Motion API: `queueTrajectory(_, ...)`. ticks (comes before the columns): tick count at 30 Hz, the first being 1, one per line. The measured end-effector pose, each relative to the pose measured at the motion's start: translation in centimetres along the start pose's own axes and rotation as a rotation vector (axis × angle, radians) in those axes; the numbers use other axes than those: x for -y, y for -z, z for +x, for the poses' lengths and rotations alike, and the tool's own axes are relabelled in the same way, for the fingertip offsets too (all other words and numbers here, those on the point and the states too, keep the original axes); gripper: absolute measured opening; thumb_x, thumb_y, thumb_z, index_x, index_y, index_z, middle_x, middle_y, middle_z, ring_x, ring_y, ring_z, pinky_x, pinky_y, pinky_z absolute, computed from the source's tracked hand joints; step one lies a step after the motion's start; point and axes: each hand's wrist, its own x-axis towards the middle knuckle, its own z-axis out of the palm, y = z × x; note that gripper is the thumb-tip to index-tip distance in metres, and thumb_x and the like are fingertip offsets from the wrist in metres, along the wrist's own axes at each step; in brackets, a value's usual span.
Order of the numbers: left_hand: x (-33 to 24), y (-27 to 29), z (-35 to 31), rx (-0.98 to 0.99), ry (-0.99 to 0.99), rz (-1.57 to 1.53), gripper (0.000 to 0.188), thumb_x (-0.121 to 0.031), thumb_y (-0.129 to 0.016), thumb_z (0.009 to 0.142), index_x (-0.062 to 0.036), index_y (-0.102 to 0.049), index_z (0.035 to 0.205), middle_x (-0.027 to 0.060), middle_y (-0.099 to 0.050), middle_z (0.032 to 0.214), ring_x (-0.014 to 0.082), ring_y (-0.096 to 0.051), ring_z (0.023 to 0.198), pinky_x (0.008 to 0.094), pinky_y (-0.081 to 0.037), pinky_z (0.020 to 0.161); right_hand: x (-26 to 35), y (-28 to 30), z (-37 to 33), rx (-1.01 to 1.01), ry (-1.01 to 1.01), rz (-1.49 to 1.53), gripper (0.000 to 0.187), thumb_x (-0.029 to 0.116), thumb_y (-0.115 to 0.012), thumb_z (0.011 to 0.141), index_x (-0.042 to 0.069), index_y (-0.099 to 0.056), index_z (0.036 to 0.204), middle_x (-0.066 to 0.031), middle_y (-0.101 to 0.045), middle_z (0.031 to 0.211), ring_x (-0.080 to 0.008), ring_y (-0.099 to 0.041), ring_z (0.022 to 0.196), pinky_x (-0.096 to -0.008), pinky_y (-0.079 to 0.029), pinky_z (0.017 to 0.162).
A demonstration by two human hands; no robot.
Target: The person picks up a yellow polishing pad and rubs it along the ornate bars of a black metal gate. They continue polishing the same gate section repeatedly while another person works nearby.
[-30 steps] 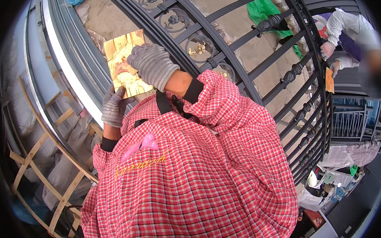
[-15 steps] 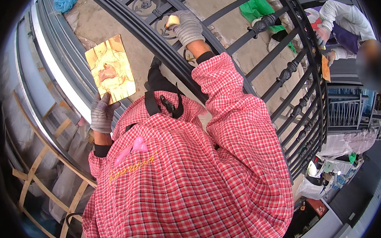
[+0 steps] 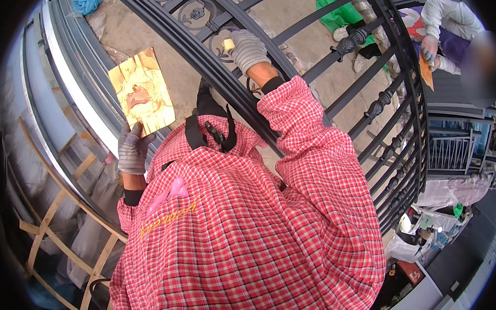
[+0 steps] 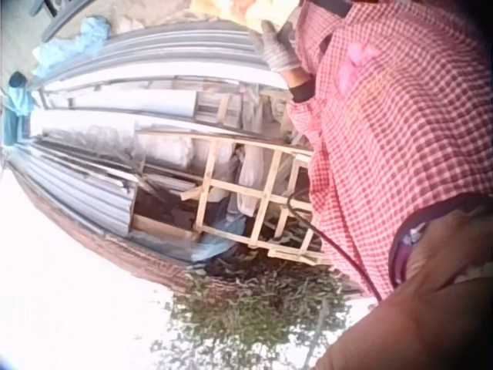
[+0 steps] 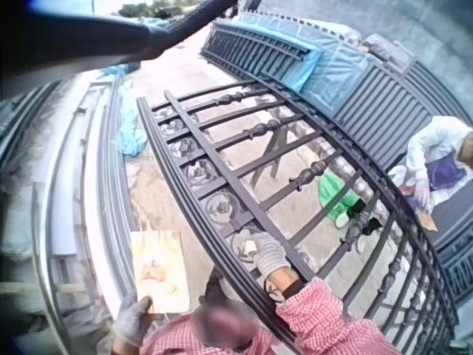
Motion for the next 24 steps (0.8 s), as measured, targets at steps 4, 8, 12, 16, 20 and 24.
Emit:
queueTrajectory(4,-0.1,-0.2,0.4,0.031,0.010,-0.026,0.037,-0.008,-0.049,0.080,0.0036,-0.039,0.113,0.0130,-0.055,0.098,0.0187,-0.060,0.075,0.0244,-0.054,0.056,-0.4,0.9,0.8,-0.072,-0.005,0.013,0.027,0.014,-0.064,0.063,0.008,-0.059,0.089,-0.0130,-0.058,0.090,-0.0287,-0.054,0.085,-0.0345,-0.043,0.075)
queueTrajectory(8,-0.2,-0.3,0.6,0.037,0.012,-0.043,0.037,-0.008,-0.050,0.080,0.0038,-0.038,0.113,0.0130,-0.056,0.097,0.0188,-0.060,0.075,0.0247,-0.054,0.056,-0.7,-0.7,0.7,-0.195,0.070,-0.028,0.028,0.013,-0.065,0.062,0.007,-0.058,0.088,-0.0125,-0.059,0.087,-0.0294,-0.055,0.081,-0.0348,-0.043,0.073)
queueTrajectory(12,0.0,-0.1,0.5,-0.009,0.018,-0.041,0.037,-0.008,-0.050,0.080,0.0034,-0.039,0.113,0.0120,-0.056,0.097,0.0185,-0.060,0.074,0.0250,-0.053,0.055,-0.2,1.1,0.3,-0.076,0.020,0.000,0.029,0.013,-0.065,0.062,0.008,-0.058,0.090,-0.0132,-0.058,0.087,-0.0295,-0.055,0.082,-0.0353,-0.043,0.073)
queueTrajectory(16,0.0,0.1,0.6,0.002,0.017,-0.031,0.037,-0.008,-0.050,0.080,0.0031,-0.039,0.113,0.0117,-0.056,0.097,0.0183,-0.060,0.075,0.0253,-0.053,0.055,-0.1,-0.4,0.7,-0.060,0.032,-0.016,0.029,0.012,-0.065,0.062,0.007,-0.058,0.090,-0.0146,-0.058,0.087,-0.0308,-0.054,0.082,-0.0357,-0.043,0.072)
queueTrajectory(20,0.0,0.3,0.6,0.009,0.015,-0.026,0.038,-0.009,-0.050,0.080,0.0031,-0.038,0.114,0.0122,-0.055,0.098,0.0183,-0.059,0.076,0.0257,-0.053,0.055,0.6,0.9,0.0,-0.051,0.058,0.138,0.033,0.011,-0.067,0.060,0.007,-0.057,0.091,-0.0140,-0.057,0.089,-0.0307,-0.054,0.084,-0.0352,-0.043,0.073)
queueTrajectory(24,0.2,0.7,0.5,0.005,0.014,-0.023,0.039,-0.009,-0.049,0.081,0.0032,-0.037,0.115,0.0125,-0.055,0.099,0.0183,-0.060,0.076,0.0254,-0.053,0.056,1.7,0.3,-0.7,-0.119,0.090,0.141,0.026,0.011,-0.065,0.061,0.009,-0.057,0.085,-0.0127,-0.057,0.086,-0.0297,-0.054,0.083,-0.0363,-0.044,0.072)
